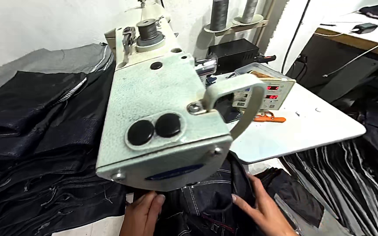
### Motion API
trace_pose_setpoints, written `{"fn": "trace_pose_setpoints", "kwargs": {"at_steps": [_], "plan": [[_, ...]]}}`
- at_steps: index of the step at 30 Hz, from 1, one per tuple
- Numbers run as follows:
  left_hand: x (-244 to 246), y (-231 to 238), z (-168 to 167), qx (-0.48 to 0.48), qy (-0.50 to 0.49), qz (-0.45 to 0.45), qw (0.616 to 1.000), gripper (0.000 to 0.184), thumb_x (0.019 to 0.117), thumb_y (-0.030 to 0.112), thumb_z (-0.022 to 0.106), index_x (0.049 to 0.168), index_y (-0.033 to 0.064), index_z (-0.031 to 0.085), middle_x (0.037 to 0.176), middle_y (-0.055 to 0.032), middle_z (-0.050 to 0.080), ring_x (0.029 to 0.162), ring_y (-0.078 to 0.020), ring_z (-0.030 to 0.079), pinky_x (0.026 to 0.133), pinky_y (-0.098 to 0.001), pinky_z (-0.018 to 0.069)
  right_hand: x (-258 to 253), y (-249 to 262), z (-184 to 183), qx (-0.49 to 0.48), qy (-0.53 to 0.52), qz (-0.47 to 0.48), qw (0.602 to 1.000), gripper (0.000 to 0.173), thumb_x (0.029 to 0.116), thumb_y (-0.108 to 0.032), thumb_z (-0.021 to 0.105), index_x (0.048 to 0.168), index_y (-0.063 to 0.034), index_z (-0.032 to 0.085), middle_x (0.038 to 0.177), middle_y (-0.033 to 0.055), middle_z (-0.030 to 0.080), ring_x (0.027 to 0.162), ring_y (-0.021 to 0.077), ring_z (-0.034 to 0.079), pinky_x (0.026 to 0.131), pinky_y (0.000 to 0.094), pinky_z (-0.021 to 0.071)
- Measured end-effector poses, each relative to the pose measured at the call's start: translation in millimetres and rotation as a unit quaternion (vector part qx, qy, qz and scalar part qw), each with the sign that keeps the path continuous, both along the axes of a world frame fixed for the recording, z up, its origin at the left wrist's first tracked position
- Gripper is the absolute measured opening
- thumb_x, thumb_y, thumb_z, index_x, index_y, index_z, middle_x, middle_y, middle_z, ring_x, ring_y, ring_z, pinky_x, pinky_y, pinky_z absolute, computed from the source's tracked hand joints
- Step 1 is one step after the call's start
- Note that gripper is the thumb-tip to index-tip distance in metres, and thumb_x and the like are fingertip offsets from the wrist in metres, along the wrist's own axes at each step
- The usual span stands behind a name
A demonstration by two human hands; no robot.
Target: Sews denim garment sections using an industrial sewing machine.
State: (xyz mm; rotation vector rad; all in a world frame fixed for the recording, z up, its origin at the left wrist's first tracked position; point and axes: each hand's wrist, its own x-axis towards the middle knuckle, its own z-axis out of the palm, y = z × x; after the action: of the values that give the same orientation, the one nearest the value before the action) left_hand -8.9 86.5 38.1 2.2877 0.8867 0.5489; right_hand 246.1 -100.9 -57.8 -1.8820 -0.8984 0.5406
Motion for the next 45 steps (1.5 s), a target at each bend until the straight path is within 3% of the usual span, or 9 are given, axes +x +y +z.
{"fn": "trace_pose_setpoints", "kwargs": {"at_steps": [6,10,14,18,22,30,34,41,45], "plan": [[29,-23,17,0.155,0.181,0.035,0.97,0.06,0.0989,0.052,0.056,0.09,-0.0051,0.071,0.076,-0.0205,0.069,0.066,-0.0382,0.07,0.057,-0.0555,0.0557,-17,26,-27,-0.012,0.094,-0.045,0.994,0.08,0.0782,-0.036,0.071,0.141,0.008,0.048,0.117,0.0227,0.069,0.11,0.0276,0.068,0.096,0.0497,0.0525],[56,-19,19,0.054,0.288,0.053,0.955,0.094,0.0914,0.078,0.043,0.107,-0.0102,0.07,0.094,-0.0274,0.072,0.095,-0.0462,0.071,0.082,-0.063,0.0542,-9,55,-31,0.11,0.352,-0.123,0.921,0.027,0.0888,-0.003,0.06,0.116,0.0009,0.059,0.091,0.0032,0.072,0.08,0.0067,0.071,0.074,0.0271,0.0605],[36,-11,-20,-0.059,0.056,0.047,0.996,0.065,0.0951,0.06,0.054,0.08,-0.0009,0.07,0.069,-0.0114,0.066,0.07,-0.024,0.068,0.069,-0.0471,0.0548,56,61,4,0.146,0.322,-0.122,0.927,0.021,0.092,-0.009,0.049,0.109,-0.0097,0.062,0.079,-0.0048,0.067,0.067,0.0033,0.065,0.06,0.0254,0.0566],[-19,-26,-45,-0.162,-0.094,0.054,0.981,0.036,0.0965,0.03,0.066,0.085,-0.0026,0.073,0.07,-0.0044,0.07,0.061,-0.0066,0.066,0.061,-0.0306,0.0576,102,62,50,0.129,0.183,0.135,0.965,0.026,0.0725,-0.042,0.082,0.088,-0.024,0.07,0.072,-0.0086,0.069,0.06,0.0013,0.063,0.053,0.0208,0.0529],[-65,-6,-63,-0.157,-0.144,0.109,0.971,0.029,0.0939,0.031,0.067,0.082,0.0055,0.073,0.067,0.0078,0.068,0.055,0.0053,0.06,0.051,-0.0173,0.0514,54,95,52,0.111,0.133,0.189,0.967,0.018,0.0761,-0.032,0.081,0.09,-0.0256,0.07,0.075,-0.0131,0.07,0.065,-0.0019,0.065,0.06,0.0178,0.0556],[-74,26,-74,-0.104,-0.13,0.158,0.973,0.03,0.0942,0.034,0.066,0.085,0.0058,0.074,0.069,0.0075,0.068,0.058,0.0051,0.061,0.053,-0.0174,0.0517,24,120,59,0.118,0.177,0.068,0.975,0.025,0.0802,-0.001,0.065,0.098,-0.019,0.061,0.077,-0.0162,0.067,0.069,-0.0077,0.062,0.064,0.0147,0.0546],[-63,20,-87,-0.092,-0.155,0.153,0.972,0.037,0.0933,0.038,0.066,0.081,0.0046,0.073,0.066,0.0059,0.068,0.056,0.0045,0.061,0.051,-0.0178,0.0521,35,131,79,0.02,0.136,0.082,0.987,0.012,0.0938,0.002,0.056,0.098,-0.008,0.06,0.076,-0.0025,0.058,0.067,0.0023,0.055,0.063,0.0217,0.0488],[-88,16,-106,-0.102,-0.189,0.139,0.967,0.03,0.0916,0.035,0.07,0.083,0.0072,0.074,0.07,0.009,0.071,0.063,0.0074,0.064,0.058,-0.0164,0.0553,5,106,72,0.052,0.227,0.054,0.971,0.018,0.0826,0.004,0.06,0.086,-0.0142,0.062,0.072,-0.0173,0.064,0.071,-0.0102,0.06,0.07,0.0128,0.0528],[-79,16,-101,-0.088,-0.197,0.13,0.968,0.032,0.0934,0.038,0.069,0.083,0.0072,0.073,0.07,0.0089,0.07,0.061,0.008,0.063,0.056,-0.0149,0.0542,16,119,70,-0.04,0.218,0.02,0.975,0.014,0.0944,0.01,0.055,0.097,-0.0039,0.058,0.076,-0.004,0.059,0.07,-0.0015,0.057,0.069,0.0188,0.0515]]}}
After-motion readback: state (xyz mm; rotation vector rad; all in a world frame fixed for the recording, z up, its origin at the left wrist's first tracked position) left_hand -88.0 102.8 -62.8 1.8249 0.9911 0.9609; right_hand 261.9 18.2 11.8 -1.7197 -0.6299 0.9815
